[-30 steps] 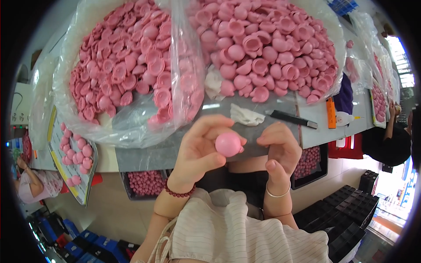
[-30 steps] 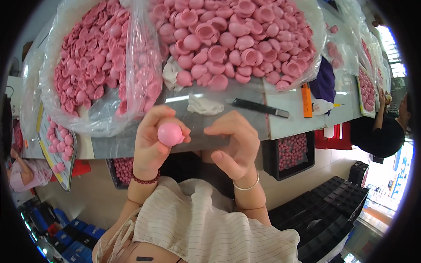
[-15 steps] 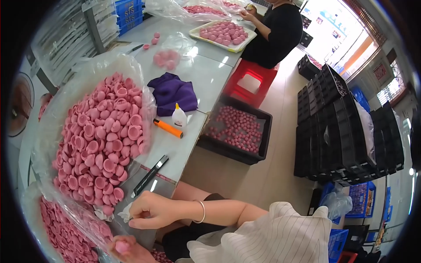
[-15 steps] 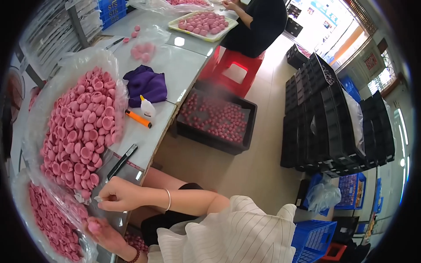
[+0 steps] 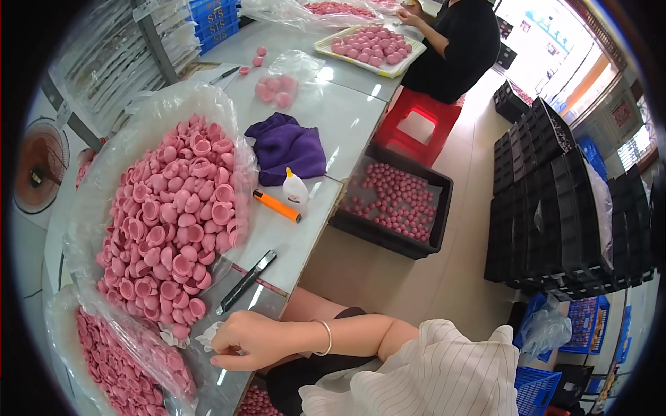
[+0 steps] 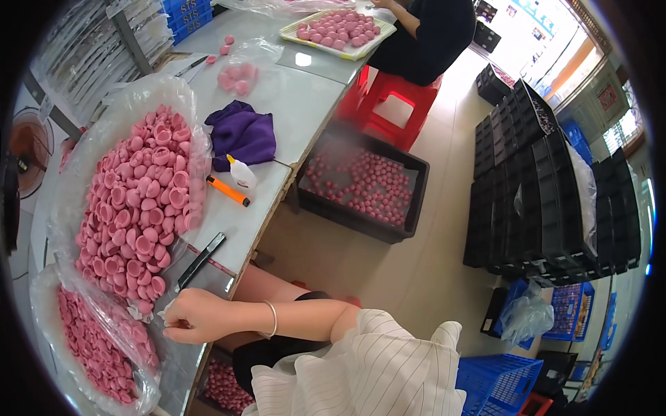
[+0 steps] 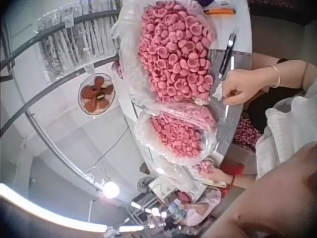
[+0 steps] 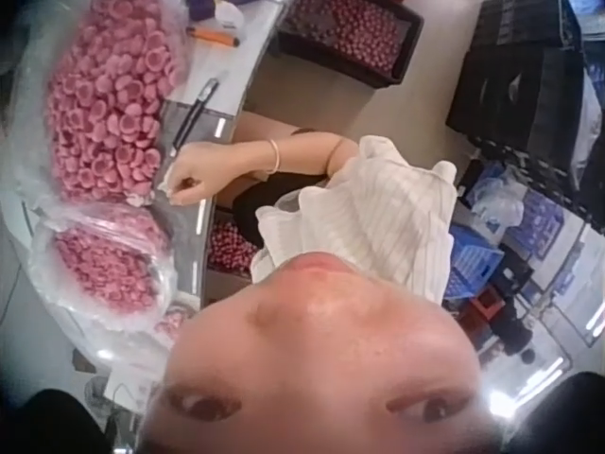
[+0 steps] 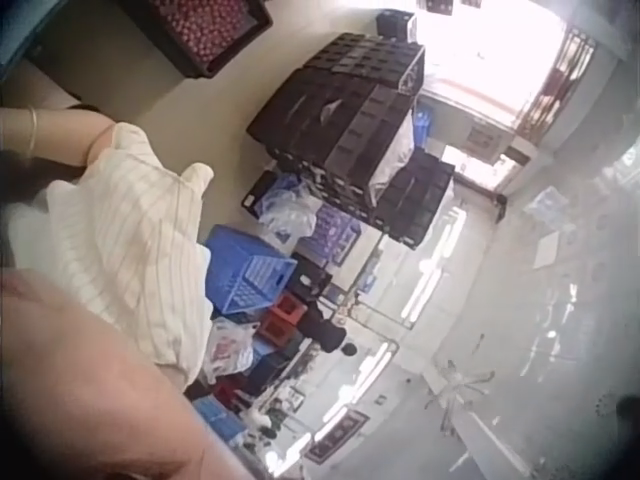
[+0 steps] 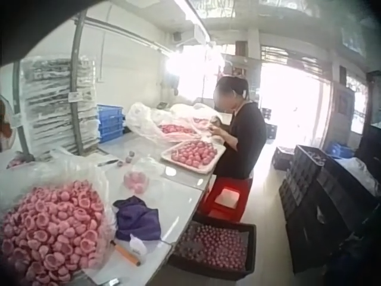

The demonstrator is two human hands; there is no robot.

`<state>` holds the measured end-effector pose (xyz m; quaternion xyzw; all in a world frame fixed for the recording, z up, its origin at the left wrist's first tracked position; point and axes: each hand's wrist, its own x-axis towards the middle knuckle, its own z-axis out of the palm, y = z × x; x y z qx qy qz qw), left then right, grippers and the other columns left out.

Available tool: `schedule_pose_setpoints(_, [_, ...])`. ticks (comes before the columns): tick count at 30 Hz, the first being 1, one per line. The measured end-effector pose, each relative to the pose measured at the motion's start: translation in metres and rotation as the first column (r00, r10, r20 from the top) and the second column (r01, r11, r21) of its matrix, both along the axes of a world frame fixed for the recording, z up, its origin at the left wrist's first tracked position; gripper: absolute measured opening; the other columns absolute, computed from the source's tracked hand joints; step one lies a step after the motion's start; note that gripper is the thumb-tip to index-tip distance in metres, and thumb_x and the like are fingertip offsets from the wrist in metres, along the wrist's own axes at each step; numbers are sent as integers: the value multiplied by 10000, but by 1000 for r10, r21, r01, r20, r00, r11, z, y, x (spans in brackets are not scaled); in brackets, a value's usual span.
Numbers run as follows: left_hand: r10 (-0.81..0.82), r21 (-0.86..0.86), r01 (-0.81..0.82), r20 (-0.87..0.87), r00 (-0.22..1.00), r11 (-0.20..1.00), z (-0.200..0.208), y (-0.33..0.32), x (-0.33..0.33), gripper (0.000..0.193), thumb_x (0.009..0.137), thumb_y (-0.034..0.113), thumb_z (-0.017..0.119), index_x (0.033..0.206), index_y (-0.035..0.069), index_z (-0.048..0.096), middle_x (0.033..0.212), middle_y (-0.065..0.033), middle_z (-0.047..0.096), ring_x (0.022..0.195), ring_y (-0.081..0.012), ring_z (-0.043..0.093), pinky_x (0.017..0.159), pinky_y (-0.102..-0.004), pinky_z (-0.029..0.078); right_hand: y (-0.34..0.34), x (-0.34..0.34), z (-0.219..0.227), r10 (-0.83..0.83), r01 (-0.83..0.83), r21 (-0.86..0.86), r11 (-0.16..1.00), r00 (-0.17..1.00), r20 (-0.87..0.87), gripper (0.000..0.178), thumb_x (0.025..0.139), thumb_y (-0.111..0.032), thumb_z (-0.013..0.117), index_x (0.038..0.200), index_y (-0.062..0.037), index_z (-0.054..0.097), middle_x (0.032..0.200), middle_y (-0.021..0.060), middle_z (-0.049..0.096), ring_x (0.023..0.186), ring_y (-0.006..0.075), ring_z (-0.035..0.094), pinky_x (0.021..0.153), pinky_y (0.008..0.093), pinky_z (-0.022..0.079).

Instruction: Assembling two pink plastic halves together using glue to form a sphere.

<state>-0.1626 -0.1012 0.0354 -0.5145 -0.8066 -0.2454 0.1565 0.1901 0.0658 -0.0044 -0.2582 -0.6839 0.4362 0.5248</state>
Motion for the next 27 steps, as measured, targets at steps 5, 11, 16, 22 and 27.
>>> schedule_pose_setpoints(5, [-35,-148,5,-206,978,989,7,8,16,280,838,112,432,1014,-72,548,992,-250,564,935,-384,513,861,-424,377,-1,5,0,-6,6,-12,1000,999,45,318,748,-133,586,519,-13,401,463,97,406,419,255,415,424,344,316])
schedule_pose_setpoints(11, [-802,575,769,-300,517,280,-32,40,-63,268,844,135,431,967,-60,568,918,-251,575,875,-396,509,819,-433,379,0,-7,2,5,-7,31,1000,999,52,319,752,-142,583,529,-9,398,483,106,404,441,257,419,434,346,317])
schedule_pose_setpoints(16, [172,-65,-174,-29,985,983,-1,19,-16,312,868,181,420,1015,-60,553,976,-247,571,885,-387,522,805,-428,400,-1,-4,2,-10,9,6,1000,997,81,324,753,-141,584,529,-9,391,479,104,395,440,253,407,434,344,314])
schedule_pose_setpoints(22, [198,-149,-221,-156,968,964,0,22,-20,368,875,253,436,1093,-27,533,1024,-235,563,900,-379,530,804,-428,409,-3,-4,4,-17,17,4,1000,993,114,331,754,-135,586,525,-6,386,475,102,392,434,252,398,433,341,313])
schedule_pose_setpoints(27, [270,-334,-375,-319,908,865,-11,15,-46,470,872,337,413,1197,2,461,1075,-217,549,958,-369,520,803,-445,408,-2,-7,4,-30,27,32,999,995,95,330,757,-127,584,525,-1,387,476,98,402,433,247,399,432,340,313])
